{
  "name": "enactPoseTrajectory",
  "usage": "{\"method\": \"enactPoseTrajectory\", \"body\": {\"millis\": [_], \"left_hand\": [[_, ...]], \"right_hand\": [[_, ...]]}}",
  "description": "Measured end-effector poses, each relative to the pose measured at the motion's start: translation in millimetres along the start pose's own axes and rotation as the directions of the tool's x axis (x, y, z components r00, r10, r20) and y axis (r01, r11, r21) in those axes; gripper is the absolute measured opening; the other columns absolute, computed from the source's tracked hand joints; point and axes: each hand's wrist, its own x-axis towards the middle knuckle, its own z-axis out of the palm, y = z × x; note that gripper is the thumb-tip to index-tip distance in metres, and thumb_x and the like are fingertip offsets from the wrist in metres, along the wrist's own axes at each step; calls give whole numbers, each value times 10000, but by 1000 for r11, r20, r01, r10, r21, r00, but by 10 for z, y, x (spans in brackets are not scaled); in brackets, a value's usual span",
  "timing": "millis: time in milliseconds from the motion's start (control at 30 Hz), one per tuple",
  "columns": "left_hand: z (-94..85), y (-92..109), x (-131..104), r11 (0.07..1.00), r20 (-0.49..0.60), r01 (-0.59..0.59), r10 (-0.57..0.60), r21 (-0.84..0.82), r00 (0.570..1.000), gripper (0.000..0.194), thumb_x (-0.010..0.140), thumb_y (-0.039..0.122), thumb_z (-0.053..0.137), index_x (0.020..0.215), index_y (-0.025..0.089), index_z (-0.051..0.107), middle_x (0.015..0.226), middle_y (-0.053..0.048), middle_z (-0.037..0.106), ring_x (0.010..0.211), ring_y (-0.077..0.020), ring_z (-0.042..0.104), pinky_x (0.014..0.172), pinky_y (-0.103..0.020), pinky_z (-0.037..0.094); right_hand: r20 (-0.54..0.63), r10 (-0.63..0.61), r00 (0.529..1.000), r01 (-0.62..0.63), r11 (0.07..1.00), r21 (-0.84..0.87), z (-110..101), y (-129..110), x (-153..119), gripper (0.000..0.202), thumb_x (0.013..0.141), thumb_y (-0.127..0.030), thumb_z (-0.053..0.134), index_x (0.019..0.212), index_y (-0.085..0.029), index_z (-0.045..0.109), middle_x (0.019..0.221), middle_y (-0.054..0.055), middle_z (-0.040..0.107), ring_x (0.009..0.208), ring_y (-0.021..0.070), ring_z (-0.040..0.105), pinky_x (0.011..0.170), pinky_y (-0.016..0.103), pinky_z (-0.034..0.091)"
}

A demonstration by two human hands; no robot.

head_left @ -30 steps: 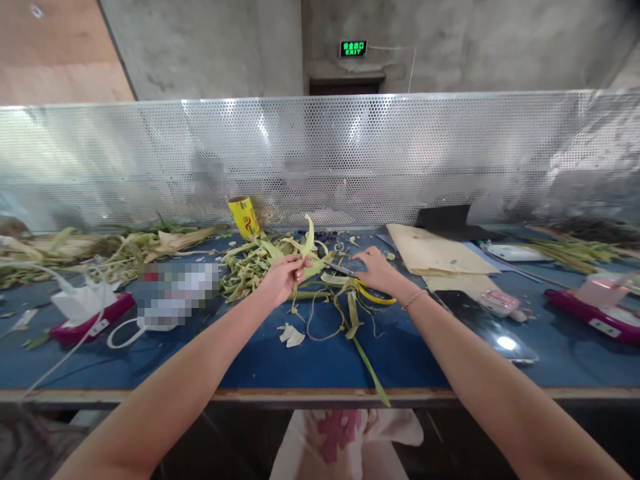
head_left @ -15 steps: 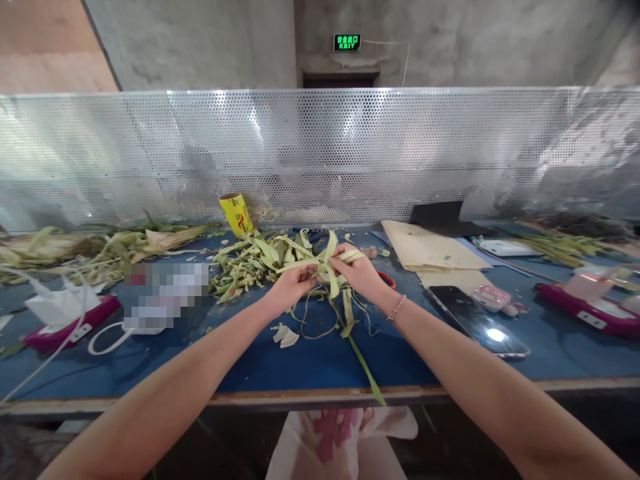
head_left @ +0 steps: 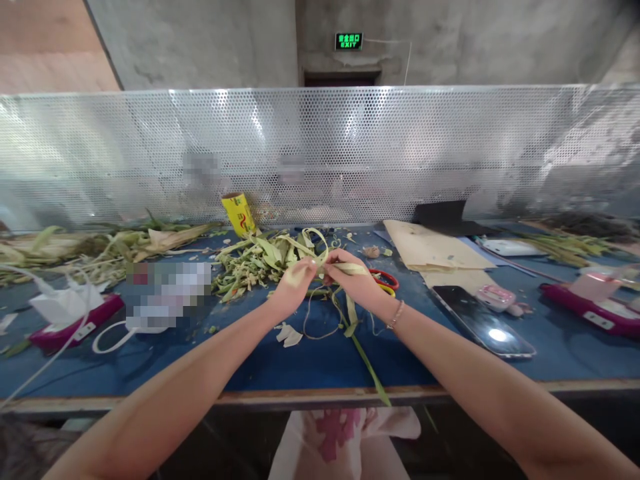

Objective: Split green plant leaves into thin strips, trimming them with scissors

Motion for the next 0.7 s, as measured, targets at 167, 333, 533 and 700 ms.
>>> {"method": "enactPoseTrajectory", "body": {"millis": [167,333,533,700], "left_hand": [[-1,-22,21,965,30,148,-145,-218,989,421,756,525,457,544,180,343,465,53,296,431,-59,214,426,-221,181],[-4,-48,40,925,35,241,-242,-293,970,366,711,490,546,607,174,394,461,78,272,388,-32,193,386,-182,139],[-3,-16,38,911,39,280,-282,-303,959,319,730,420,554,638,174,372,479,83,301,366,-12,209,360,-147,129],[7,14,28,908,24,304,-310,-289,950,239,751,333,539,687,192,357,464,94,346,334,-9,204,348,-134,128]], "right_hand": [[-16,-3,1000,3,1000,16,-2,28,13,93,734,-264,493,769,-198,437,622,-53,500,546,90,522,584,267,472],[74,-30,997,23,995,97,-33,-6,-2,217,734,-275,510,931,-208,448,772,-20,477,617,85,496,581,247,464],[100,-227,969,241,957,-164,-64,8,-41,249,754,-257,508,998,-224,469,958,44,394,755,115,464,653,274,477],[152,-453,878,464,733,-498,-83,13,-40,91,778,-208,498,854,-192,544,913,64,397,872,165,444,765,335,457]]}}
